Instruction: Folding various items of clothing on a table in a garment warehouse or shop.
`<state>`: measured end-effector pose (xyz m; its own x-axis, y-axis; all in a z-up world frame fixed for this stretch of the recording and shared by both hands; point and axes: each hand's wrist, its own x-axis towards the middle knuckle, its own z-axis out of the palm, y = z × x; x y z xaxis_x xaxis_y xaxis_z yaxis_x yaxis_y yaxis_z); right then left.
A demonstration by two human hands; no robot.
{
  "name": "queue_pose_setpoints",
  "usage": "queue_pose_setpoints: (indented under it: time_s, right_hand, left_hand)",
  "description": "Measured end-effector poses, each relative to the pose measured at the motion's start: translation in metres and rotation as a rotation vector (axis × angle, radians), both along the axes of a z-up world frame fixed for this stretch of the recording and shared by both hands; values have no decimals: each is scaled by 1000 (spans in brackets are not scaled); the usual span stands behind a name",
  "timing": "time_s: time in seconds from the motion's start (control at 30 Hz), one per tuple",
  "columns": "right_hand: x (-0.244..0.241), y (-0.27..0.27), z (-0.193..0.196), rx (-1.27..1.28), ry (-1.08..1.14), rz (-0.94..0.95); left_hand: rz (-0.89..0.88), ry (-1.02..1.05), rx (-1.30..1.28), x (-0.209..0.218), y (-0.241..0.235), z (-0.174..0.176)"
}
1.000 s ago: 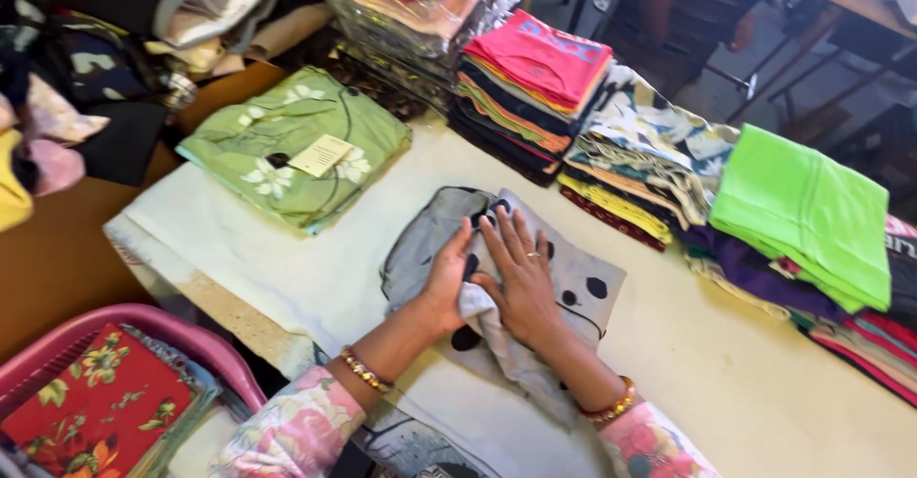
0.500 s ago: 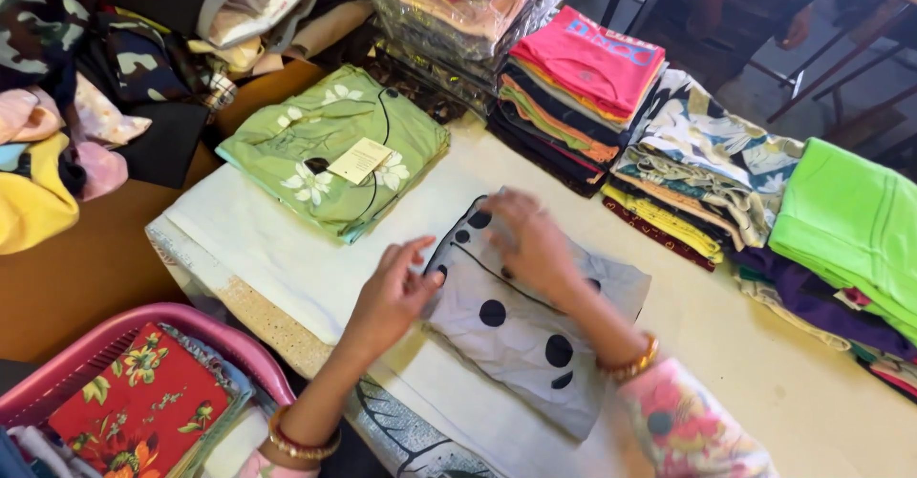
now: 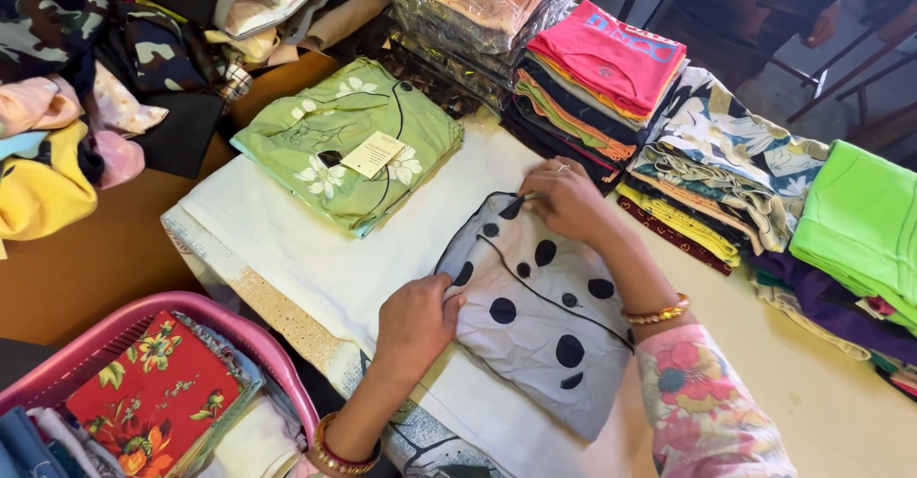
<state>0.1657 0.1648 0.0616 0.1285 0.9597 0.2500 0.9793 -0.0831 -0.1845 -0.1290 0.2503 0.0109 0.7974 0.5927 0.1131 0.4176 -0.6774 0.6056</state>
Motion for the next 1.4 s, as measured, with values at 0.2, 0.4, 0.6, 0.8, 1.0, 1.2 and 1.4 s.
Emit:
queue_pose_setpoints:
  time_s: [0.2, 0.4, 0.6, 0.8, 1.0, 1.2, 1.4]
  right_hand:
    - [-5, 30, 6, -113, 122, -202]
    - [12, 45, -33, -225, 333, -174]
    - [12, 5, -8, -251, 343, -190]
    - [-25, -108, 96, 91, 386, -176]
    - [-62, -238, 158, 362, 235, -299]
    - [-55, -285, 142, 416, 492, -660]
    - [-76, -358, 113, 548, -79, -601]
  left_hand:
    - [69, 153, -92, 2, 22, 8]
    - [123, 77, -8, 2, 24, -4]
    - [-20, 221, -43, 22, 35, -13]
    - [-304, -231, -407, 23, 24, 50]
    - [-439, -260, -231, 37, -28, 178]
    - [-695, -468, 63, 150, -43, 173]
    - [-862, -601, 46, 155, -74, 164]
